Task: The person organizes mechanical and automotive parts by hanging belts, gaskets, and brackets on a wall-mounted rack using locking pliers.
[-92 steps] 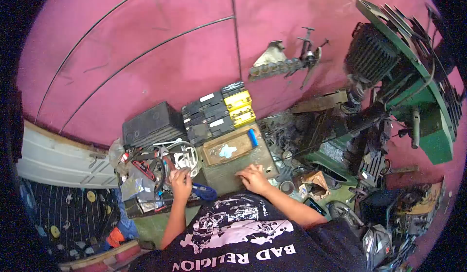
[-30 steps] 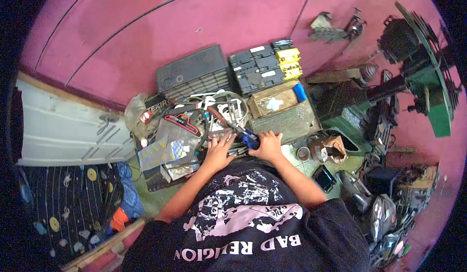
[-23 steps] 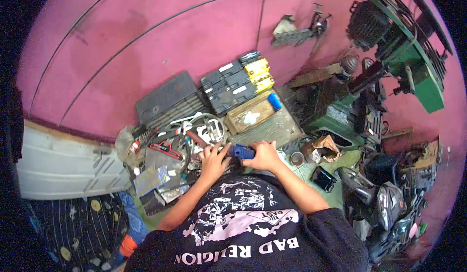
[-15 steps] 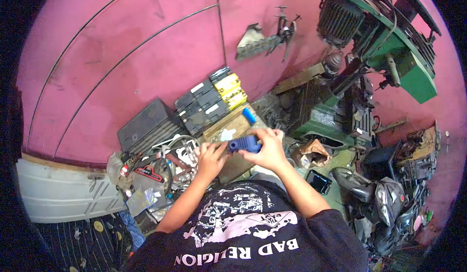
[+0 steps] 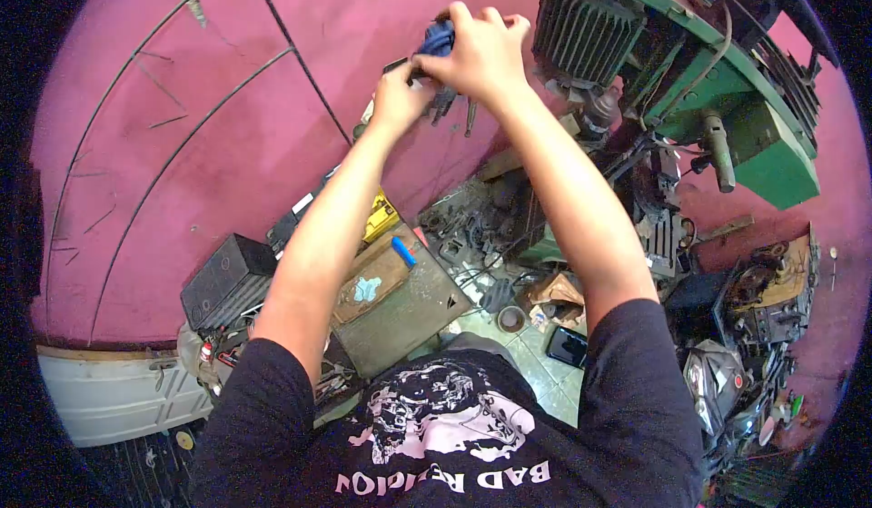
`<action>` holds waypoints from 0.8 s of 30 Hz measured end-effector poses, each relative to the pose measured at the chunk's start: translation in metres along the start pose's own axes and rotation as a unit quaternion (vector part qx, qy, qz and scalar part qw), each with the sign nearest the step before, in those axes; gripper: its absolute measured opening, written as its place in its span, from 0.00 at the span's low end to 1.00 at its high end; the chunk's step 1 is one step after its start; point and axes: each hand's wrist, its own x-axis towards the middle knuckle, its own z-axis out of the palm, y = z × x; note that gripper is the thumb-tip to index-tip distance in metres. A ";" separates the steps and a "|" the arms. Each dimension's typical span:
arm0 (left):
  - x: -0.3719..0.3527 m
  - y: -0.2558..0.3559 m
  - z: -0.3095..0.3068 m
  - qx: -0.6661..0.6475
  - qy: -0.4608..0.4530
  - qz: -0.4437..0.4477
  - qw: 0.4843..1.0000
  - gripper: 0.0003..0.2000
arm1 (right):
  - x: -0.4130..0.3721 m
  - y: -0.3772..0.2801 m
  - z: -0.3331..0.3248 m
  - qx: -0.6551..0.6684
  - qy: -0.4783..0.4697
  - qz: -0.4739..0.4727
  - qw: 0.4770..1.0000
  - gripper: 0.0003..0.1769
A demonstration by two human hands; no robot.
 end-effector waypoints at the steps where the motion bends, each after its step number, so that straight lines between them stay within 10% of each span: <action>1: 0.013 -0.012 0.007 -0.036 0.012 0.006 0.999 0.18 | 0.006 0.010 0.012 0.006 -0.005 -0.004 1.000 0.37; 11: 0.016 -0.058 0.028 0.201 -0.114 -0.071 0.970 0.16 | -0.032 0.035 0.076 0.001 -0.172 0.070 0.983 0.39; 21: -0.121 -0.021 -0.029 0.133 -0.010 0.057 0.989 0.14 | -0.096 0.026 0.059 0.049 0.018 0.154 0.987 0.38; 24: -0.210 -0.042 -0.055 0.109 -0.009 -0.046 0.993 0.13 | -0.158 -0.011 0.057 0.111 0.058 0.196 0.972 0.28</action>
